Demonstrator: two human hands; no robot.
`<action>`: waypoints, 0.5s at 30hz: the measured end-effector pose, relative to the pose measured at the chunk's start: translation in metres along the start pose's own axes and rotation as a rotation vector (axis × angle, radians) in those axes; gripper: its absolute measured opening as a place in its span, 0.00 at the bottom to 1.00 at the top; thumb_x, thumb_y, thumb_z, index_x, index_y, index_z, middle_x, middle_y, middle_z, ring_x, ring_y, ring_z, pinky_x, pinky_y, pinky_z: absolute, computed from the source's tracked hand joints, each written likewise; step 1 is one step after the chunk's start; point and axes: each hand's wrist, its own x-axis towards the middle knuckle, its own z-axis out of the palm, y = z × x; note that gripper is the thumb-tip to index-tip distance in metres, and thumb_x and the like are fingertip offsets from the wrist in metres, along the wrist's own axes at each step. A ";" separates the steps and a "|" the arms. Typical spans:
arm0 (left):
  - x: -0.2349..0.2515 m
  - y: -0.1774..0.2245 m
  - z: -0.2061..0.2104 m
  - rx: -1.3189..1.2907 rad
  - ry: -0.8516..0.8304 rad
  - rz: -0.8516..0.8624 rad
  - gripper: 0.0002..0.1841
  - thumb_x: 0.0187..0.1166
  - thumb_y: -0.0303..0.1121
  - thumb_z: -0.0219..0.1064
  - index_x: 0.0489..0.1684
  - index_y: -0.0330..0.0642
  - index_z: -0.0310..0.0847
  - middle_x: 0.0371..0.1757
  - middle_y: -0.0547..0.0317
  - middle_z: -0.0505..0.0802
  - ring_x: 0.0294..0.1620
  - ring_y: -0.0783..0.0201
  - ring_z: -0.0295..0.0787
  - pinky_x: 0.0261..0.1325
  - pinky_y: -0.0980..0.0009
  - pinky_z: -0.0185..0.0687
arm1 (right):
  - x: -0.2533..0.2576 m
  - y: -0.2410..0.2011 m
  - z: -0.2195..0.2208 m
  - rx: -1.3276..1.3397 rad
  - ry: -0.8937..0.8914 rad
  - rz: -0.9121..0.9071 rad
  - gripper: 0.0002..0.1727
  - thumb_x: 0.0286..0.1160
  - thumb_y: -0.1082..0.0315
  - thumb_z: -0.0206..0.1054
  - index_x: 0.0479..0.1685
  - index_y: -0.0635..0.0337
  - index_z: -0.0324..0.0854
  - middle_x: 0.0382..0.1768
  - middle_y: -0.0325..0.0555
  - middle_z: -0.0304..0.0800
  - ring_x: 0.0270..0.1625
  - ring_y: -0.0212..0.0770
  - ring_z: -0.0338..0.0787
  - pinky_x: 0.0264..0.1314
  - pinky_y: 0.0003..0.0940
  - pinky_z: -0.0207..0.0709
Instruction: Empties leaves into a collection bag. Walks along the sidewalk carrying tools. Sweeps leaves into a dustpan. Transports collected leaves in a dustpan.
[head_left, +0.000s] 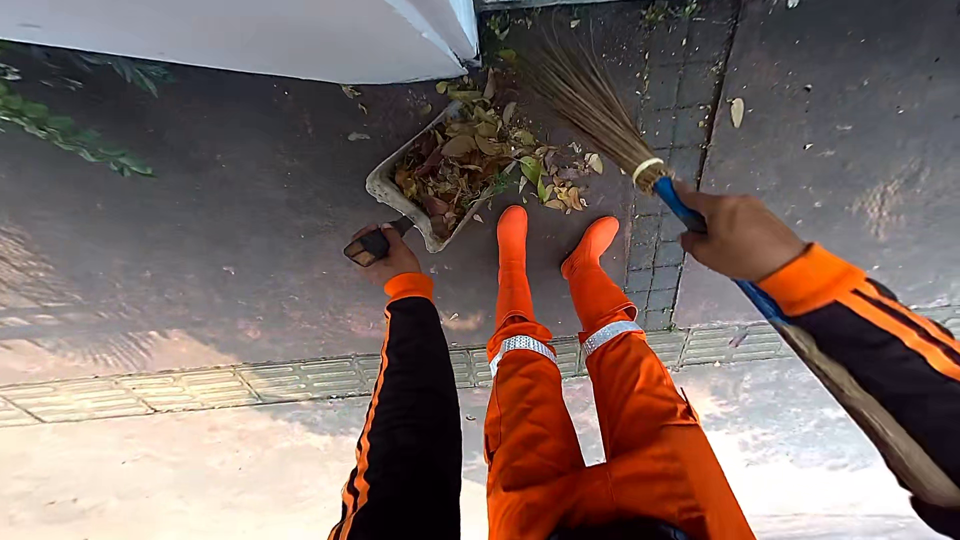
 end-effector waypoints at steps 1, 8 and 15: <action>-0.001 0.002 0.003 -0.006 0.015 0.003 0.19 0.79 0.40 0.74 0.62 0.39 0.87 0.56 0.53 0.95 0.59 0.67 0.91 0.68 0.68 0.83 | 0.028 -0.010 -0.004 -0.020 0.002 0.009 0.43 0.71 0.75 0.69 0.92 0.56 0.60 0.48 0.73 0.90 0.50 0.74 0.90 0.50 0.75 0.79; 0.009 -0.002 0.008 0.069 -0.005 0.013 0.19 0.78 0.41 0.75 0.62 0.42 0.87 0.56 0.54 0.95 0.59 0.66 0.91 0.68 0.66 0.82 | 0.037 -0.091 0.105 -0.041 -0.348 -0.083 0.46 0.65 0.75 0.73 0.89 0.59 0.56 0.50 0.65 0.90 0.54 0.65 0.92 0.53 0.63 0.86; 0.054 -0.038 -0.019 -0.031 -0.174 0.220 0.21 0.77 0.35 0.76 0.65 0.34 0.84 0.60 0.49 0.94 0.62 0.66 0.90 0.72 0.67 0.82 | -0.091 -0.037 0.103 0.282 -0.388 -0.067 0.46 0.75 0.72 0.65 0.97 0.49 0.49 0.54 0.62 0.90 0.51 0.59 0.91 0.60 0.58 0.82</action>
